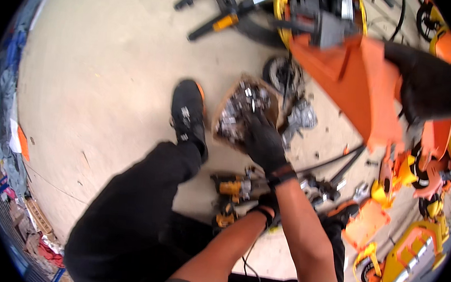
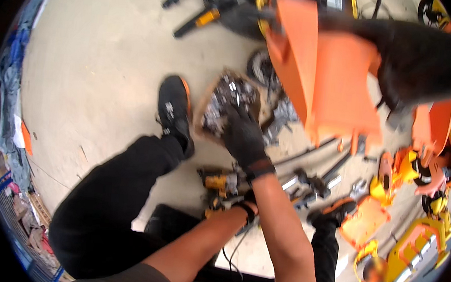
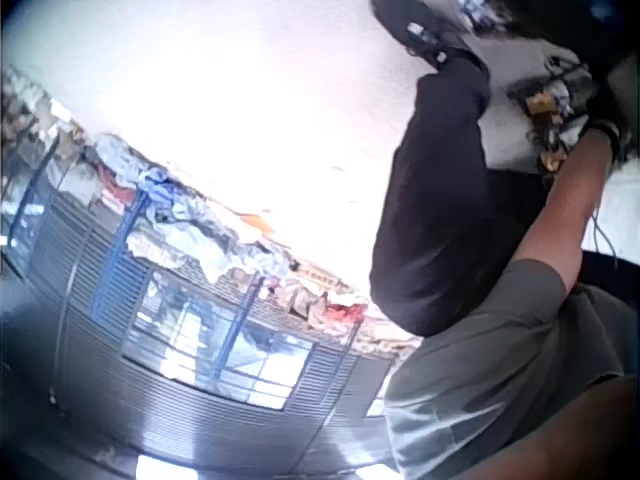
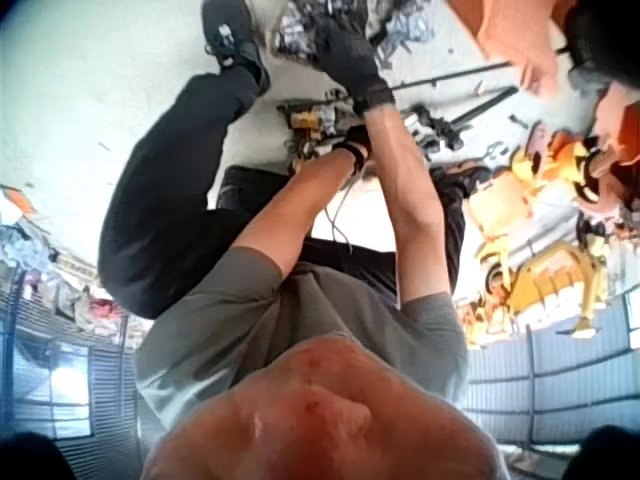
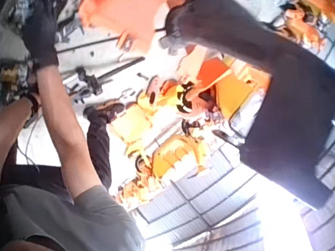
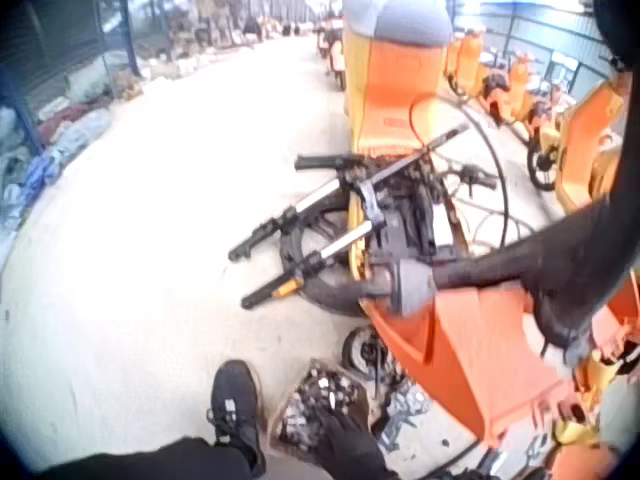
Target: The person disassembles motorcycle front forks and a triple tree assembly on the ground using a power drill, a screwdriver, and a hammer, while handling bolts and screws from a box.
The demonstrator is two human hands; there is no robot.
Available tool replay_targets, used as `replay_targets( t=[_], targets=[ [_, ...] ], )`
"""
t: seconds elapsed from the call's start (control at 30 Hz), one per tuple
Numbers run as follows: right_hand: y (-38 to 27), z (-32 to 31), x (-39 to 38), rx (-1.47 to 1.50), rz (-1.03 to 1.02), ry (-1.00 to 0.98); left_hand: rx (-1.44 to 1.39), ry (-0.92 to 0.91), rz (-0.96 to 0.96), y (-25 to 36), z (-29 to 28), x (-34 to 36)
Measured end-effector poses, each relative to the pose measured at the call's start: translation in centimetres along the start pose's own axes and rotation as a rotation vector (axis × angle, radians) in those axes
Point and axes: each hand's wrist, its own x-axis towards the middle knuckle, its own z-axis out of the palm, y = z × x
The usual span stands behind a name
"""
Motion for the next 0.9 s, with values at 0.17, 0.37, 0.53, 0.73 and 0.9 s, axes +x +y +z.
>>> replay_targets(
  t=[0.17,0.37,0.53,0.73,0.9],
  targets=[
    [-1.0,-6.7,-6.4,0.129,0.3,0.182,0.07,-0.279,-0.04,1.5,-1.8,0.5],
    [2.0,-5.3,-21.5,-0.03,0.677,0.244,0.063,-0.179,-0.053,2.5,-4.3,-0.9],
    [4.0,-0.5,-33.2,0.313,1.13,0.288,0.113,-0.144,-0.031,2.2,-4.9,-1.1],
    [5.9,4.5,-40.2,0.098,1.056,0.139,0.294,-0.004,0.195,-2.0,1.9,2.8],
    [3.2,3.8,-38.3,-0.088,1.03,0.357,0.427,-0.013,0.214,-0.2,-0.7,1.1]
  ],
)
